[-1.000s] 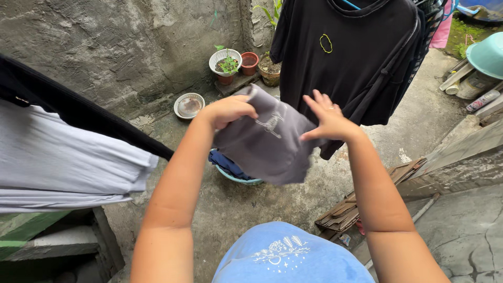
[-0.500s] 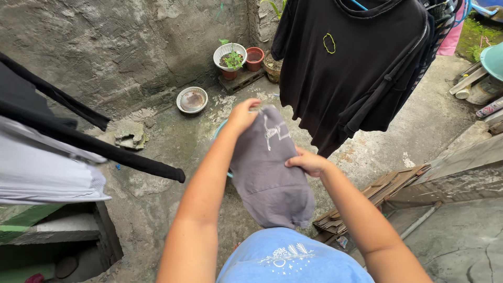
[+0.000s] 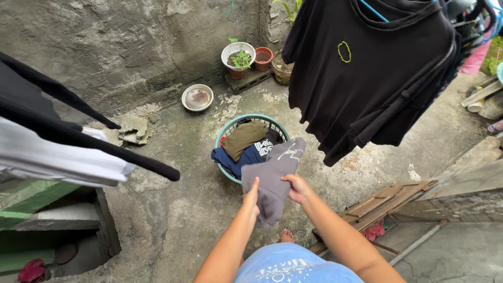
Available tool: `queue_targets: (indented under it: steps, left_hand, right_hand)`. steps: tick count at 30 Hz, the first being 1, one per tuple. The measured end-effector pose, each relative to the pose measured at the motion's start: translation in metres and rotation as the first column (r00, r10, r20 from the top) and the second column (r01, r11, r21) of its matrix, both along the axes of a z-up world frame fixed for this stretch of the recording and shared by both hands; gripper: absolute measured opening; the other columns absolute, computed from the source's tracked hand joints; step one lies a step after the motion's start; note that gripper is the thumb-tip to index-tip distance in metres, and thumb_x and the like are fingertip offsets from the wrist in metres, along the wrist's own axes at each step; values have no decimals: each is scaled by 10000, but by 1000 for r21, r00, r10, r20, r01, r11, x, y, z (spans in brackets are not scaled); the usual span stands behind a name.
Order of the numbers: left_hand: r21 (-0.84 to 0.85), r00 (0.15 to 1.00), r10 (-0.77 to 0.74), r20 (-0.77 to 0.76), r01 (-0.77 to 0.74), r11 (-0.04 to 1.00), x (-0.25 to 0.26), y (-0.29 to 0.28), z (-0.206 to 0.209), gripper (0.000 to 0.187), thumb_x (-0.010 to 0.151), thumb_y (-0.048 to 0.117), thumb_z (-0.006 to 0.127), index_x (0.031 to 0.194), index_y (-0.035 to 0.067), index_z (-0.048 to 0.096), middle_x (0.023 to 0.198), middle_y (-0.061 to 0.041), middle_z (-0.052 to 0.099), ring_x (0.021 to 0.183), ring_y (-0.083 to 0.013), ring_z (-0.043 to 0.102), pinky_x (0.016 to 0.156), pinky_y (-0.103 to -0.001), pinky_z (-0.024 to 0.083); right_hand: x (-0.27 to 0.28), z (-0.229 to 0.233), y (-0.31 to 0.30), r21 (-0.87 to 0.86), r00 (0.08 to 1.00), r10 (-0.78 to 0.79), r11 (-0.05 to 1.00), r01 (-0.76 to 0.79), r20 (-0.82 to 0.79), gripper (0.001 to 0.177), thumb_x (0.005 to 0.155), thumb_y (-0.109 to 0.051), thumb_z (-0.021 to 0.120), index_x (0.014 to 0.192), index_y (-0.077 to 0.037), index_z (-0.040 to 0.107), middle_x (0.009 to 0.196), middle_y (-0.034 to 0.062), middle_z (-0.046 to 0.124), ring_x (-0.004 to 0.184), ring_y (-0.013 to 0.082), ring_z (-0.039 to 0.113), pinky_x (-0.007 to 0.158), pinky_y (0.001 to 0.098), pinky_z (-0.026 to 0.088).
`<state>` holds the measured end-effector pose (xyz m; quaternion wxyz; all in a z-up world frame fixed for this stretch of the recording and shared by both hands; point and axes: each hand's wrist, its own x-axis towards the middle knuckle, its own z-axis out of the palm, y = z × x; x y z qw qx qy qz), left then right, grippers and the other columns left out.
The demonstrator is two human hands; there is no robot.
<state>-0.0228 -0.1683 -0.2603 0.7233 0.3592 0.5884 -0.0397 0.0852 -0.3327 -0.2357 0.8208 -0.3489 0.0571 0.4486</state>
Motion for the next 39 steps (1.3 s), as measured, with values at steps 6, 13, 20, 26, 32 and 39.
queue_targets:
  steps: [6,13,20,26,32,39]
  left_hand:
    - [-62,988,125,85,-120,991,-30,11,-28,1221,697,619,823,1583,90,169,1576,-176,426,1417,-344,485,1152,-571,435]
    - [-276,906,220,360,-122,953,-44,31,-49,886,777,555,760,1485,99,485,1445,-130,598,1335,-324,561,1088,-506,468]
    - [-346,911,323,257,-225,911,22,65,-39,675,808,390,784,1350,42,581,1353,-161,629,1223,-361,614,1043,-558,504]
    - [-291,749,253,612,-84,953,135,130,0,751,748,347,832,1380,54,550,1339,-143,656,1221,-337,638,1050,-543,519]
    - [72,893,-82,443,56,996,212,214,47,909,774,537,811,1479,55,500,1445,-163,562,1211,-320,594,984,-515,518]
    - [331,886,156,436,-320,888,165,224,29,813,790,310,821,1419,21,396,1279,-197,605,1050,-347,713,871,-555,619]
  right_hand:
    - [-16,-29,30,64,979,-74,994,87,-189,549,811,34,578,1348,101,489,1320,244,605,1198,363,629,1105,516,470]
    - [-35,-65,40,23,944,78,997,-74,-320,510,869,-2,619,1358,71,495,1367,208,610,1271,335,617,1136,460,507]
    - [-20,-70,17,-255,913,153,931,-262,-378,550,912,-339,661,1357,-54,511,1342,239,585,1176,425,631,956,514,564]
    - [4,-62,-14,-231,927,9,968,-102,-374,489,948,-266,662,1347,-48,483,1399,204,590,1194,404,646,967,515,578]
    - [11,-55,-44,-219,960,-32,975,-31,-279,429,941,-238,662,1316,-80,526,1355,190,615,1166,372,667,950,478,588]
    - [5,-50,-70,-300,973,-59,954,-11,-221,429,952,-223,662,1323,-67,513,1288,166,650,1114,337,690,925,462,601]
